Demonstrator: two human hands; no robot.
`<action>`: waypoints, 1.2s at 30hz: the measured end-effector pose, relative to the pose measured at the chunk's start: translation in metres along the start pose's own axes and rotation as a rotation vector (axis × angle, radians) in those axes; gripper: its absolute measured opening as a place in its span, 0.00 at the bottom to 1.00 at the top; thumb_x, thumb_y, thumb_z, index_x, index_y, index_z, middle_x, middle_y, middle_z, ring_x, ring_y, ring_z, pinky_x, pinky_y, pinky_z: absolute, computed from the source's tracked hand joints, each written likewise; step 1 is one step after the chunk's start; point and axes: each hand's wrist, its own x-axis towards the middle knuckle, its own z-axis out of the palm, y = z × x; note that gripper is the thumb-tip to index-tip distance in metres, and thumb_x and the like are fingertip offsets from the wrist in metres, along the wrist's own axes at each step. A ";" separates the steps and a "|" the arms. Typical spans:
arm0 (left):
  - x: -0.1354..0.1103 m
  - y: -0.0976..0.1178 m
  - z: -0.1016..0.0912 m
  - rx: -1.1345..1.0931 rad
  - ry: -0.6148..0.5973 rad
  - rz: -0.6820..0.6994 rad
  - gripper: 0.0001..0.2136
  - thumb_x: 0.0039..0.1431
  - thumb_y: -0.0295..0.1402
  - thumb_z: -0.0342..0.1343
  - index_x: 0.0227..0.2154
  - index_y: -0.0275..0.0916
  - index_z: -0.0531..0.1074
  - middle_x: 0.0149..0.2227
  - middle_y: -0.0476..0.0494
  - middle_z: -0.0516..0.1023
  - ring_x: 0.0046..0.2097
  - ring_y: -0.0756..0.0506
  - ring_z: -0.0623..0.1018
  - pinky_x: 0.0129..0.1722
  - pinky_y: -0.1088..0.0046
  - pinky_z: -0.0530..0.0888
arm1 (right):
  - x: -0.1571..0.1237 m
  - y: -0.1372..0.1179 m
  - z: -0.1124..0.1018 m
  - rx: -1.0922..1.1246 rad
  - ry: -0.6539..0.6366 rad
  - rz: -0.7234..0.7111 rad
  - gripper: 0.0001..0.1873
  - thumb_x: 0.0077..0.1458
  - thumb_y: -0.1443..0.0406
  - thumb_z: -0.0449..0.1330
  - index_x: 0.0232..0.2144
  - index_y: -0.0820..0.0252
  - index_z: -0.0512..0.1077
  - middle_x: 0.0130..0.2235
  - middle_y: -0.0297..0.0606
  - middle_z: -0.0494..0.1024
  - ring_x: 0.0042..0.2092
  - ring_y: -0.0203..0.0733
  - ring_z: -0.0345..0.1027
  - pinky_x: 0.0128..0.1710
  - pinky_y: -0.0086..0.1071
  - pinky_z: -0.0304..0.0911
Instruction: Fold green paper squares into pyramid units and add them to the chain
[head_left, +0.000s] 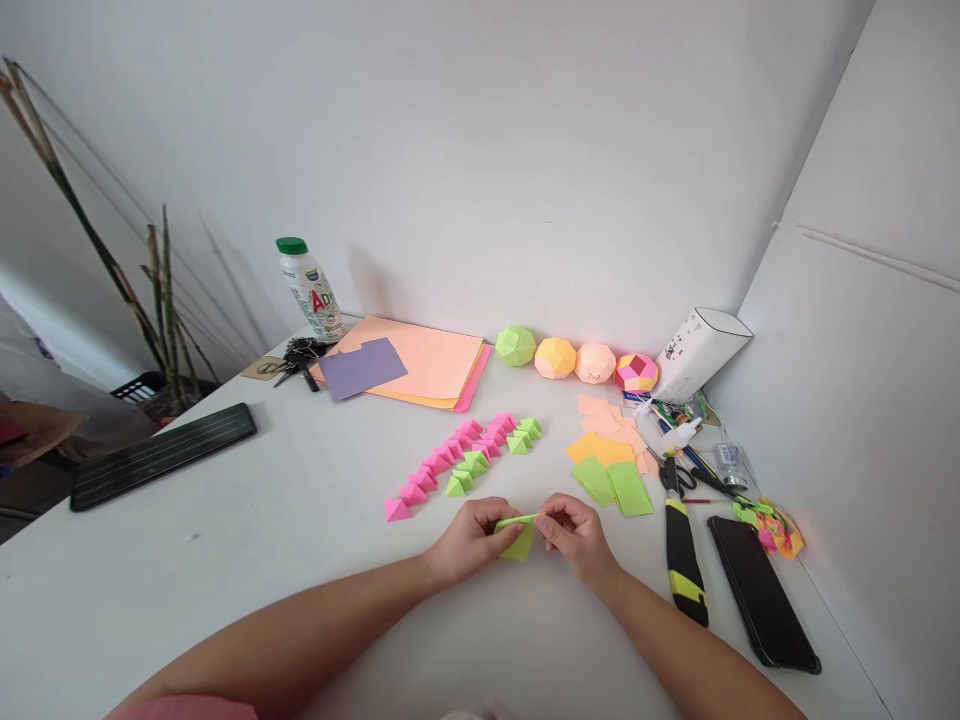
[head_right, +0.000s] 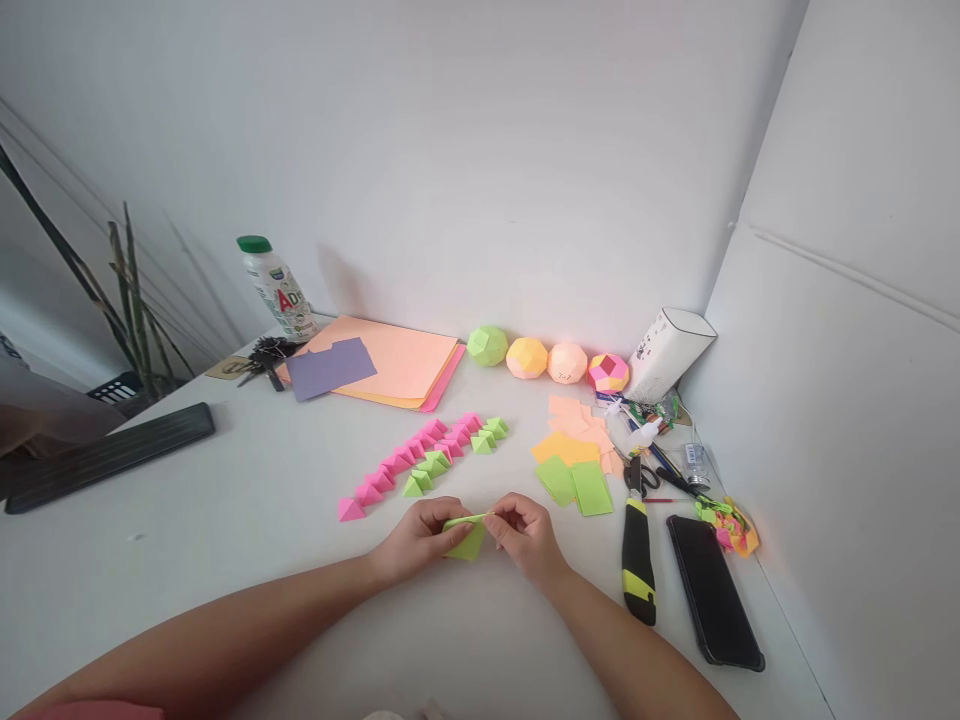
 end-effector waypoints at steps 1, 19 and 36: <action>0.000 0.000 0.000 -0.004 -0.001 -0.003 0.15 0.53 0.44 0.55 0.25 0.34 0.72 0.23 0.50 0.66 0.25 0.52 0.66 0.22 0.78 0.64 | 0.000 0.001 0.000 0.006 0.002 0.001 0.12 0.50 0.57 0.62 0.24 0.60 0.69 0.21 0.30 0.65 0.22 0.33 0.59 0.22 0.27 0.58; 0.000 0.000 -0.001 -0.047 -0.003 -0.039 0.13 0.53 0.42 0.56 0.26 0.34 0.73 0.23 0.50 0.67 0.24 0.52 0.66 0.23 0.77 0.64 | -0.004 0.002 0.002 0.067 0.009 -0.032 0.12 0.56 0.55 0.54 0.33 0.58 0.68 0.22 0.30 0.66 0.23 0.35 0.60 0.24 0.29 0.59; 0.000 0.002 0.002 -0.130 -0.018 -0.056 0.13 0.52 0.42 0.58 0.29 0.34 0.72 0.23 0.50 0.70 0.23 0.54 0.65 0.22 0.78 0.62 | -0.004 0.007 0.006 -0.098 -0.012 -0.065 0.09 0.54 0.60 0.58 0.34 0.60 0.71 0.25 0.34 0.73 0.23 0.35 0.66 0.23 0.29 0.64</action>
